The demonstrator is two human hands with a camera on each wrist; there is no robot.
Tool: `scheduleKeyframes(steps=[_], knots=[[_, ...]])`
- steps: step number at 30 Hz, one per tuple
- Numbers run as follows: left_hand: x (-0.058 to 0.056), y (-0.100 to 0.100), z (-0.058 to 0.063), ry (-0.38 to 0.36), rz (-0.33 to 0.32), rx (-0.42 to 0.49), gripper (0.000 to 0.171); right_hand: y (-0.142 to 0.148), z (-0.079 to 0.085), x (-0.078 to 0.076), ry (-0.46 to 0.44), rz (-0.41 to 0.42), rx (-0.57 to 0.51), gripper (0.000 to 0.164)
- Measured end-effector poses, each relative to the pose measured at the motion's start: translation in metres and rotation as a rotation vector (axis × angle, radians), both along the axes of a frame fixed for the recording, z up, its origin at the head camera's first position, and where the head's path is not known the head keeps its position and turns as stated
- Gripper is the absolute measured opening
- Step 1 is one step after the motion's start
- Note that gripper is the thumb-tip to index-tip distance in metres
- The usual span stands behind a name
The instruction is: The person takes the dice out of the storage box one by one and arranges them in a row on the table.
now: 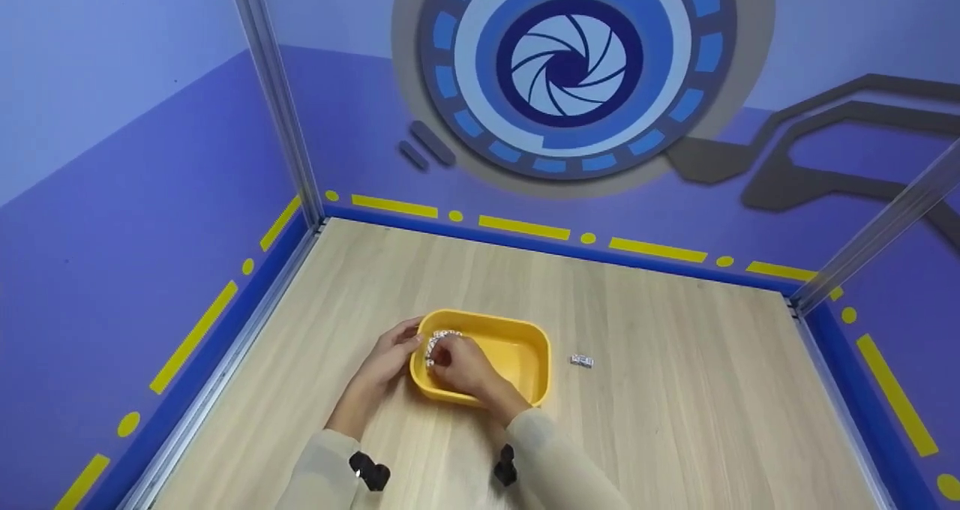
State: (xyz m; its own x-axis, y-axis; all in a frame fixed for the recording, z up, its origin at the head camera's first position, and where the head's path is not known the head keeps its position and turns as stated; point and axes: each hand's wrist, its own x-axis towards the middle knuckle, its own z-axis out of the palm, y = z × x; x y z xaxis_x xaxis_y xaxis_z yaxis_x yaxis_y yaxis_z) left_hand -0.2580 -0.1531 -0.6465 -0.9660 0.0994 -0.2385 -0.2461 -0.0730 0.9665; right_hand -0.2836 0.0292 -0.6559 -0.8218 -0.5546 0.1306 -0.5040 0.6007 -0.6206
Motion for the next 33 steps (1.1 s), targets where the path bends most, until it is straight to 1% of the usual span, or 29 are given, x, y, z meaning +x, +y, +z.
scheduleKeyframes(steps=[5,9,12,18,22,28,33], knots=[[0.001,0.0,-0.002,0.005,-0.011,0.037,0.044,0.0,-0.001,-0.001,0.041,0.022,0.035,0.011],[0.002,0.0,-0.004,0.015,-0.008,0.023,0.045,0.0,-0.001,-0.001,0.032,0.022,0.05,0.011],[0.001,-0.001,-0.004,0.013,-0.011,0.018,0.045,0.0,-0.001,-0.001,0.001,0.013,0.05,0.011],[-0.001,-0.001,-0.004,0.001,-0.003,0.008,0.043,0.003,0.0,-0.003,-0.067,-0.001,-0.021,0.012],[-0.001,-0.003,-0.005,-0.009,0.013,0.03,0.041,0.003,0.003,-0.002,-0.096,-0.023,-0.075,0.013],[-0.001,-0.004,-0.007,-0.024,0.026,0.085,0.04,0.007,0.012,-0.002,-0.086,-0.055,-0.155,0.016],[0.001,-0.003,-0.008,-0.033,0.022,0.097,0.042,0.021,0.028,-0.002,-0.069,-0.018,-0.175,0.016]])
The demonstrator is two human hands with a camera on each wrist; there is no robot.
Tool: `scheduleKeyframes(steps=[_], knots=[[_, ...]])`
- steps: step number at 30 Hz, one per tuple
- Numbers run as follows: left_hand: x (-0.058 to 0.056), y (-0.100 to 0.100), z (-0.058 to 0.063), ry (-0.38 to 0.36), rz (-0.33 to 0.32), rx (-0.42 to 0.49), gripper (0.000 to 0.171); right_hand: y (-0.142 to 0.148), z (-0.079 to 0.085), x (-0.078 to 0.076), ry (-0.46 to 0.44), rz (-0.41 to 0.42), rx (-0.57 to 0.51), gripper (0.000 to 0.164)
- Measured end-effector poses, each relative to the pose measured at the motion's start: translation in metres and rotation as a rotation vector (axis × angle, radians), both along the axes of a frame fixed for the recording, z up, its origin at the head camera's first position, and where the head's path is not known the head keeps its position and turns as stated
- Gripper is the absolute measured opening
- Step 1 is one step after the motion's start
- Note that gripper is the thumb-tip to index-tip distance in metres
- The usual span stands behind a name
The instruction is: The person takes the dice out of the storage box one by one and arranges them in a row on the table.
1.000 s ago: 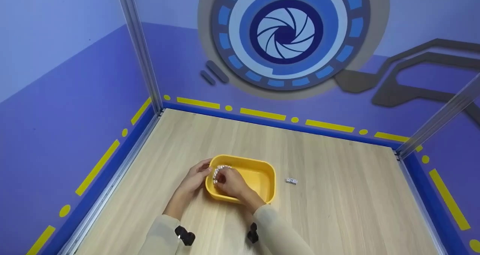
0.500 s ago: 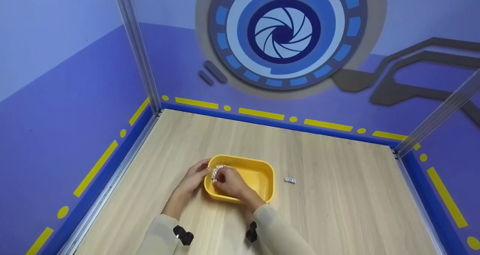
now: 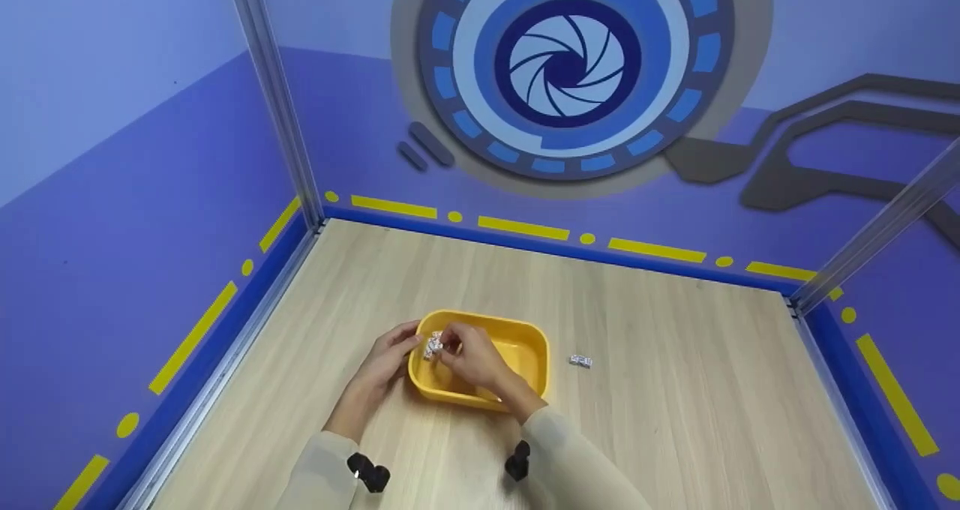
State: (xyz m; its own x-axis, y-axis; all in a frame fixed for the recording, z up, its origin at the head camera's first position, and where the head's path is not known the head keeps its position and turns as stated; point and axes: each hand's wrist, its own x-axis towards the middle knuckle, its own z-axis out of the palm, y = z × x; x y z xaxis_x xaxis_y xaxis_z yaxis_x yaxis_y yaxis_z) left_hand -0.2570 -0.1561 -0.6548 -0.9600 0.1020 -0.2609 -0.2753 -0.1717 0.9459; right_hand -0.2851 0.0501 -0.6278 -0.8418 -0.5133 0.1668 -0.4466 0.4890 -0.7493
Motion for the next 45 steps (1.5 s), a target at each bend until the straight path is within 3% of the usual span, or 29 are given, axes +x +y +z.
scheduleKeyframes(steps=[10,15,26,36,45], knots=[[0.005,-0.006,-0.004,-0.05,0.044,0.023,0.047,0.056,0.042,-0.012,0.078,-0.011,-0.031,0.013],[0.006,-0.01,-0.006,-0.06,0.045,0.024,0.05,0.092,0.05,-0.018,0.088,-0.047,-0.022,0.014],[0.005,-0.004,-0.005,-0.056,0.015,0.034,0.05,0.184,0.033,-0.02,0.065,-0.225,-0.014,0.01],[0.007,-0.001,-0.003,-0.009,-0.01,0.026,0.049,0.24,0.007,-0.012,0.002,-0.38,0.08,0.011],[0.006,-0.002,-0.005,-0.031,-0.002,0.005,0.049,0.265,-0.014,-0.006,-0.006,-0.389,0.12,0.011]])
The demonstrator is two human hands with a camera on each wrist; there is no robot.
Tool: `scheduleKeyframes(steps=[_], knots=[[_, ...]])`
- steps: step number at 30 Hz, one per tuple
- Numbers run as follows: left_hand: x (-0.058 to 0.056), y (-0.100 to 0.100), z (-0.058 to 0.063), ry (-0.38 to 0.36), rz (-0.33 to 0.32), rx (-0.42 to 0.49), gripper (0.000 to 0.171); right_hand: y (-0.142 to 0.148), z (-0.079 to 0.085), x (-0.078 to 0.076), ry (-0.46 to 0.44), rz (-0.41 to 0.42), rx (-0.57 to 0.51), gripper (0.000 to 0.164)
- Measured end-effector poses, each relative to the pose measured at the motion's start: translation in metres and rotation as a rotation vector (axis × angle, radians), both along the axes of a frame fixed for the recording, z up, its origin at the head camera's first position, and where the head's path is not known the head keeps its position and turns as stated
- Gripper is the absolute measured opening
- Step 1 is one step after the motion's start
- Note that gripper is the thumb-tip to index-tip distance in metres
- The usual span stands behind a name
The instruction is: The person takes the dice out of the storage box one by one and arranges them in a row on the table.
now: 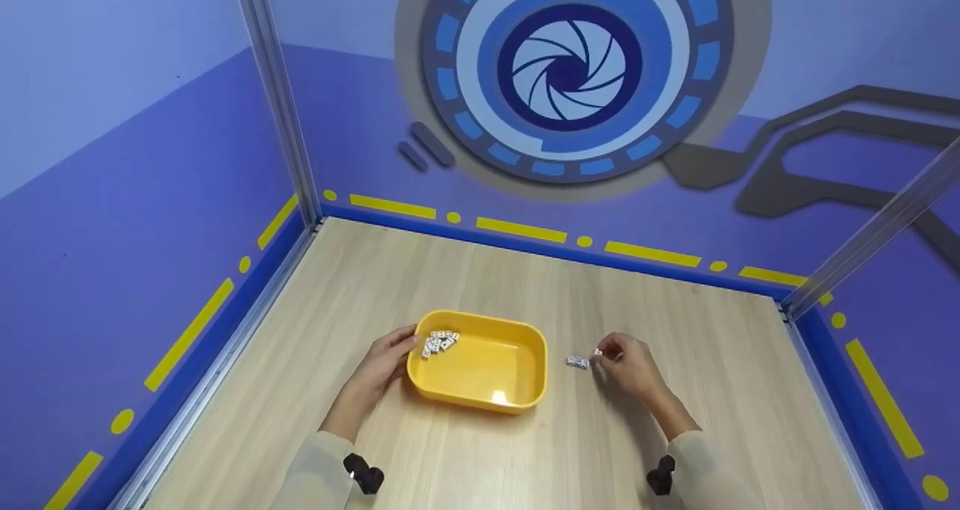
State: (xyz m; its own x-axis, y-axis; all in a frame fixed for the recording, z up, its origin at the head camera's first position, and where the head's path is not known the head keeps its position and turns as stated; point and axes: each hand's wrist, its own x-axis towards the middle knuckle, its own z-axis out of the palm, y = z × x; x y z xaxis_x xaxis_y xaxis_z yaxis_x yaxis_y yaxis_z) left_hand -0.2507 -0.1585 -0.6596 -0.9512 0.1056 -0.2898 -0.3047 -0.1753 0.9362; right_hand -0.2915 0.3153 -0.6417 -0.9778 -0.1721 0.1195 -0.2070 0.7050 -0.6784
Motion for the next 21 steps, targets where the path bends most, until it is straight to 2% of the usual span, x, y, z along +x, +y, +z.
scheduleKeyframes(steps=[9,17,21], knots=[[-0.002,0.002,-0.001,-0.024,0.023,-0.016,0.048,0.006,-0.018,0.007,-0.058,-0.02,0.039,0.013],[0.0,0.002,0.0,0.024,-0.011,0.016,0.05,0.004,-0.017,0.007,-0.077,-0.004,0.034,0.012],[-0.001,0.002,0.0,0.021,-0.001,0.013,0.049,0.002,-0.017,0.008,-0.07,0.001,0.047,0.012]])
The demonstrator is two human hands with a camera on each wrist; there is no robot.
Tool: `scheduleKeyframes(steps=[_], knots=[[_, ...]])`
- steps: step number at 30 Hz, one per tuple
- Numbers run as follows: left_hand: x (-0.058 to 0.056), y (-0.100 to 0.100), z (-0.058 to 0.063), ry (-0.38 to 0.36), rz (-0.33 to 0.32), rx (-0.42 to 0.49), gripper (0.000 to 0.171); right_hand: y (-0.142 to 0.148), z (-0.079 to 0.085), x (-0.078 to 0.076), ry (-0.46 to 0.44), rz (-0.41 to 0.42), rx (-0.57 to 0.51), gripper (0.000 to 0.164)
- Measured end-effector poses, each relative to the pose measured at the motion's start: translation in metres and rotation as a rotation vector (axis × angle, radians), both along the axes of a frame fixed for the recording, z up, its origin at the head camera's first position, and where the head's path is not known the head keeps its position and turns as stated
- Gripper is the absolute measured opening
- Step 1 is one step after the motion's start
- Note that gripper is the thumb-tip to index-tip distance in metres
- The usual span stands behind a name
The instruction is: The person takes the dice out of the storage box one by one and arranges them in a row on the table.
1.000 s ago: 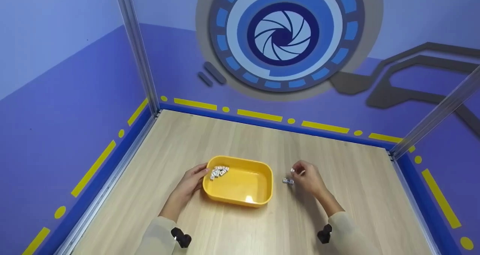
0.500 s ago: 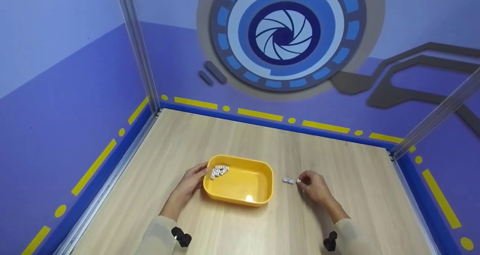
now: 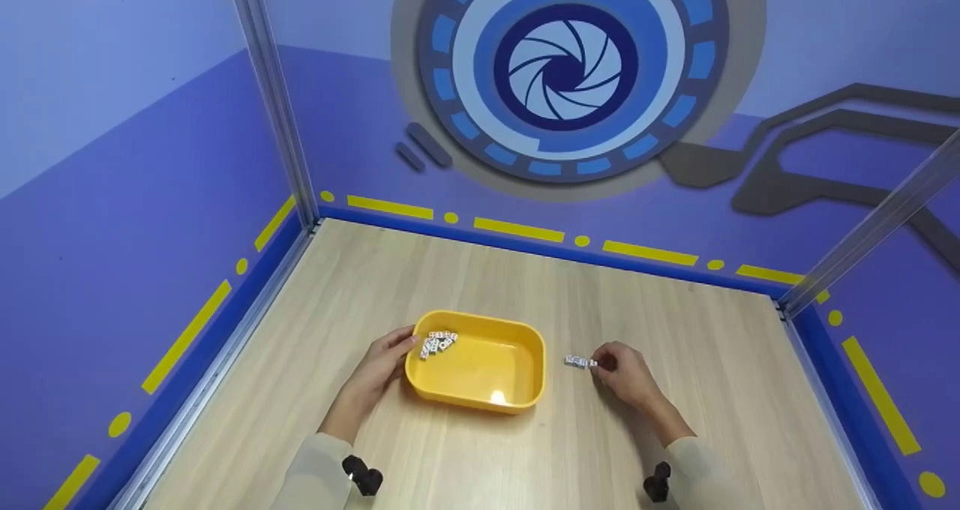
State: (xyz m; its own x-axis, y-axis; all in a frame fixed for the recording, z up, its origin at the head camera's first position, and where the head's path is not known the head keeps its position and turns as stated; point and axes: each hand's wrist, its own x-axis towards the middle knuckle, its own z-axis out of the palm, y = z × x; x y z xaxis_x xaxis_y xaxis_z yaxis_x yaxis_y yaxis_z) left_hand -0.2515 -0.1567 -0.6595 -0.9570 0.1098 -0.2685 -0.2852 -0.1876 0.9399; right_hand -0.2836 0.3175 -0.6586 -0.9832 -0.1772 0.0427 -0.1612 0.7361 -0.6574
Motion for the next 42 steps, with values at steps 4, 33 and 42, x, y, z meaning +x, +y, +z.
scheduleKeyframes(steps=[4,33,42], knots=[[-0.001,0.001,0.0,-0.003,0.006,-0.021,0.049,-0.002,-0.001,0.0,0.017,-0.004,0.016,0.013],[-0.001,0.0,-0.001,-0.01,0.012,-0.045,0.051,-0.006,0.021,-0.008,0.112,0.04,-0.02,0.019],[-0.001,0.001,-0.002,-0.034,0.027,-0.033,0.054,-0.053,0.045,-0.014,0.172,0.056,-0.14,0.018]])
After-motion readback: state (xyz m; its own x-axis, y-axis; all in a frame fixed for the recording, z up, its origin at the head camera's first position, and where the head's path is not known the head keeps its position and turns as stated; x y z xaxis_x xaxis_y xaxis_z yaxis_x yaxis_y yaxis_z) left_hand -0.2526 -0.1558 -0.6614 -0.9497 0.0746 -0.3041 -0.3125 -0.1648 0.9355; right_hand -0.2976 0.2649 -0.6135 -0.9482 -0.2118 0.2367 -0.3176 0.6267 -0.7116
